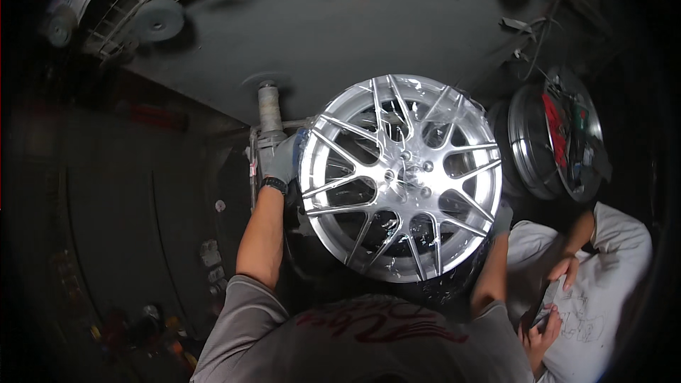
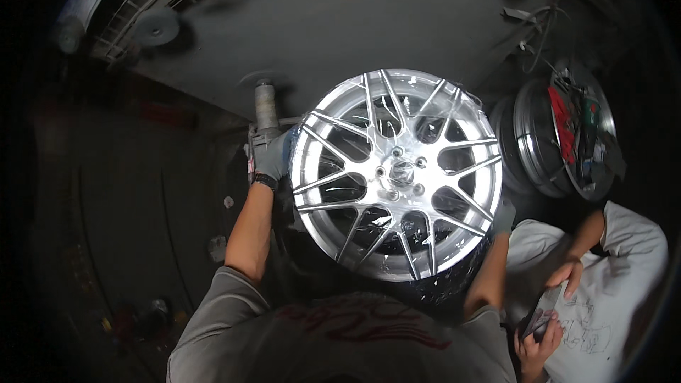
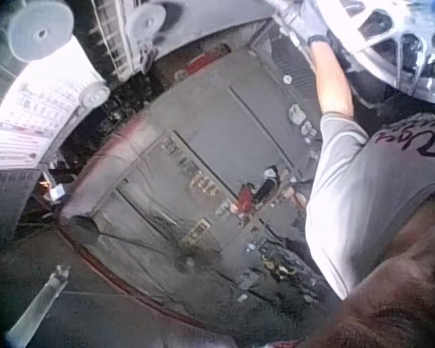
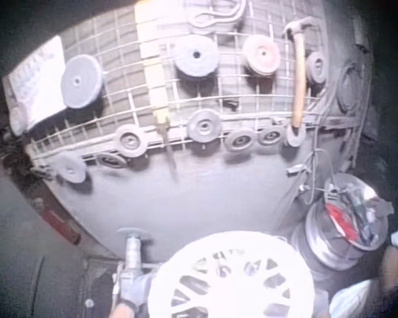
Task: The person retrieves a plastic sheet and wraps a silver car wheel mounted on a stand. They smooth the plastic over the spokes and rim, then continue wrapping as another person approaches and uses a phone.
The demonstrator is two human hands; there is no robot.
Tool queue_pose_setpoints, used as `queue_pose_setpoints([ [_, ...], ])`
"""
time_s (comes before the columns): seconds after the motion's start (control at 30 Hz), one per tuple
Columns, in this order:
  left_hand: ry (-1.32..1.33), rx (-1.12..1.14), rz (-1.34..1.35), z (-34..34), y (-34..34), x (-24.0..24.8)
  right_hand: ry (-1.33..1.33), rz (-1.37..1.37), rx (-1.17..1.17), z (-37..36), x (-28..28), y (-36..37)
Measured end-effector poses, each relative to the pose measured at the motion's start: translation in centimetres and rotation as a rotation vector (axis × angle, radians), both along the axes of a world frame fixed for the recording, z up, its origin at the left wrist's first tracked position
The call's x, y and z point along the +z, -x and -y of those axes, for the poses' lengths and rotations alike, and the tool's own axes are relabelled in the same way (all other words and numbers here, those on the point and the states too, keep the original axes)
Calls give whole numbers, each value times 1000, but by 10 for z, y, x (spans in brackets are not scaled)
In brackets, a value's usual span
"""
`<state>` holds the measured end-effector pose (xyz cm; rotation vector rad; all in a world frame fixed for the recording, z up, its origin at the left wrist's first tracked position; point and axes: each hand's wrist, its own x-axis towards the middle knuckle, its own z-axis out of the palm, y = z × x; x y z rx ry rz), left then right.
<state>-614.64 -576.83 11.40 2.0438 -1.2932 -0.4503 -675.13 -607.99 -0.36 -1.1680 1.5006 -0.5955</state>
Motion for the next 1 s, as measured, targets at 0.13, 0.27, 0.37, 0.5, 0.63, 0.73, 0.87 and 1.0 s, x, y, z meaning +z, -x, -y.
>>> queue_pose_setpoints([
  [0.13, -9, 42, 6, -4, 4, -6, 206, -113, -101, -39, 23, 2],
  [0.27, 54, 25, -136, -1, 12, -14, 254, 19, -165, -70, 21, 12],
  [0.37, 80, 78, -284, -11, 15, -30, 270, 151, -188, -84, 26, -4],
  [0.5, -21, -21, -88, -25, 23, -25, 19, 371, -237, -106, 36, 6],
  [0.63, 56, -7, 43, -38, 32, -28, -273, 668, -231, -137, 43, 20],
  [0.73, 109, 71, -189, -48, 34, -38, -298, 660, -384, -179, 91, -11],
  [0.87, 112, 552, -1215, -45, 72, 24, -348, 725, -388, -208, 120, -17],
  [1.0, 117, 495, -1135, -65, 66, 12, -373, 648, 103, -228, 109, 8],
])
